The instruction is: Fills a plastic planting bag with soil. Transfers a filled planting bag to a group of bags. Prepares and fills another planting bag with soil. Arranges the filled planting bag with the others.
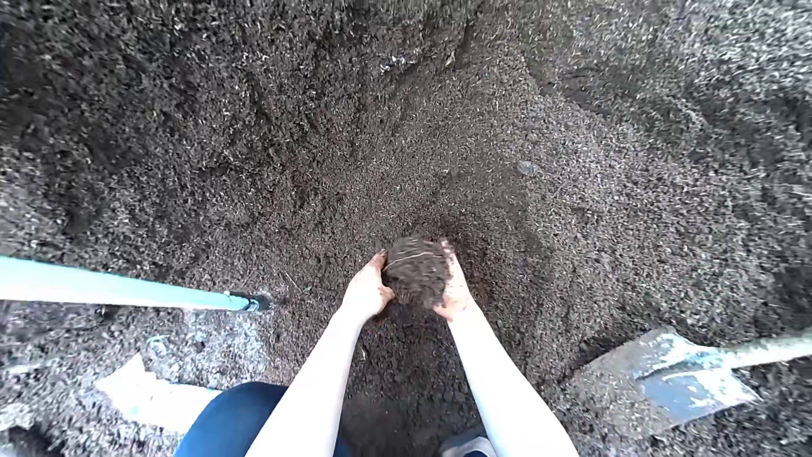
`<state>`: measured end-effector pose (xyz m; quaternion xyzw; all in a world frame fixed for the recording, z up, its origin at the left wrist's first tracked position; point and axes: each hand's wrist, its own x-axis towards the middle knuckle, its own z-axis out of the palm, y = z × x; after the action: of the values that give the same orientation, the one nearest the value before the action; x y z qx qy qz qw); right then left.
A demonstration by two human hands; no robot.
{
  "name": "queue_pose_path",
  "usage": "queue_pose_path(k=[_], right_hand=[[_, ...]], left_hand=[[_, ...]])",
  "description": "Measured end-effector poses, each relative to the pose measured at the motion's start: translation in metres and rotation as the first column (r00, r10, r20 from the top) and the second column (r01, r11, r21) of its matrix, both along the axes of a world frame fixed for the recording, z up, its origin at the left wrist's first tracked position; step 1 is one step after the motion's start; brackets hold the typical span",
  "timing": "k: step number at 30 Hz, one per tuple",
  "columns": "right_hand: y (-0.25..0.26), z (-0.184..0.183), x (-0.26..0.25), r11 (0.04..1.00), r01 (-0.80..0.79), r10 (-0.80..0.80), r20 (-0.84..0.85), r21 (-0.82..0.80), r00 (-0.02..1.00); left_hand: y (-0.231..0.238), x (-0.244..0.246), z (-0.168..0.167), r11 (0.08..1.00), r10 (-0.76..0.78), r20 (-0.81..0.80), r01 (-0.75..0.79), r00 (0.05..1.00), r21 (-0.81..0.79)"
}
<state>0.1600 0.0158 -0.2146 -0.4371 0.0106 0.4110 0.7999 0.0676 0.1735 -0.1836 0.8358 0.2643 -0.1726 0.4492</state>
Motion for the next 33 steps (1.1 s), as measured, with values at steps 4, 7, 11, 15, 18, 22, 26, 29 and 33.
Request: queue_pose_path(k=[4, 7, 11, 15, 18, 22, 26, 29, 33], right_hand=[[0.018, 0.057, -0.006, 0.884, -0.052, 0.226, 0.327, -0.465, 0.918], [0.023, 0.065, 0.008, 0.642, 0.095, 0.515, 0.519, -0.761, 0.682], [0.037, 0.023, 0.014, 0.213, -0.031, 0.876, 0.177, -0.977, 0.449], [0.044, 0.02, -0.009, 0.176, 0.088, 0.943, 0.193, -0.98, 0.27], [0.043, 0.054, -0.034, 0.311, 0.143, 0.918, 0.336, -0.94, 0.209], [0.043, 0.115, -0.075, 0.487, 0.124, 0.849, 0.502, -0.864, 0.163], [0.052, 0.097, -0.121, 0.562, 0.149, 0.782, 0.582, -0.813, 0.225], [0.076, 0.002, -0.143, 0.452, 0.099, 0.858, 0.462, -0.887, 0.223], [0.09, -0.016, -0.141, 0.227, -0.072, 0.963, 0.213, -0.971, 0.165]], left_hand=[[0.005, -0.017, 0.004, 0.998, 0.059, -0.059, -0.058, 0.997, 0.016], [0.012, -0.033, -0.003, 0.999, 0.051, -0.009, -0.051, 0.999, 0.01], [0.016, -0.033, -0.016, 0.999, 0.017, 0.028, -0.016, 0.999, -0.029], [0.015, -0.045, -0.018, 0.995, 0.087, 0.096, -0.082, 0.992, -0.054], [0.016, -0.081, 0.009, 0.985, 0.169, 0.254, -0.152, 0.952, -0.085], [0.006, -0.139, 0.081, 0.964, 0.26, 0.319, -0.265, 0.911, -0.027], [-0.006, -0.186, 0.078, 0.905, 0.393, 0.334, -0.425, 0.857, 0.025], [0.009, -0.197, -0.007, 0.9, 0.405, 0.158, -0.423, 0.901, 0.104], [0.021, -0.197, -0.048, 0.944, 0.298, 0.006, -0.296, 0.954, 0.142]])
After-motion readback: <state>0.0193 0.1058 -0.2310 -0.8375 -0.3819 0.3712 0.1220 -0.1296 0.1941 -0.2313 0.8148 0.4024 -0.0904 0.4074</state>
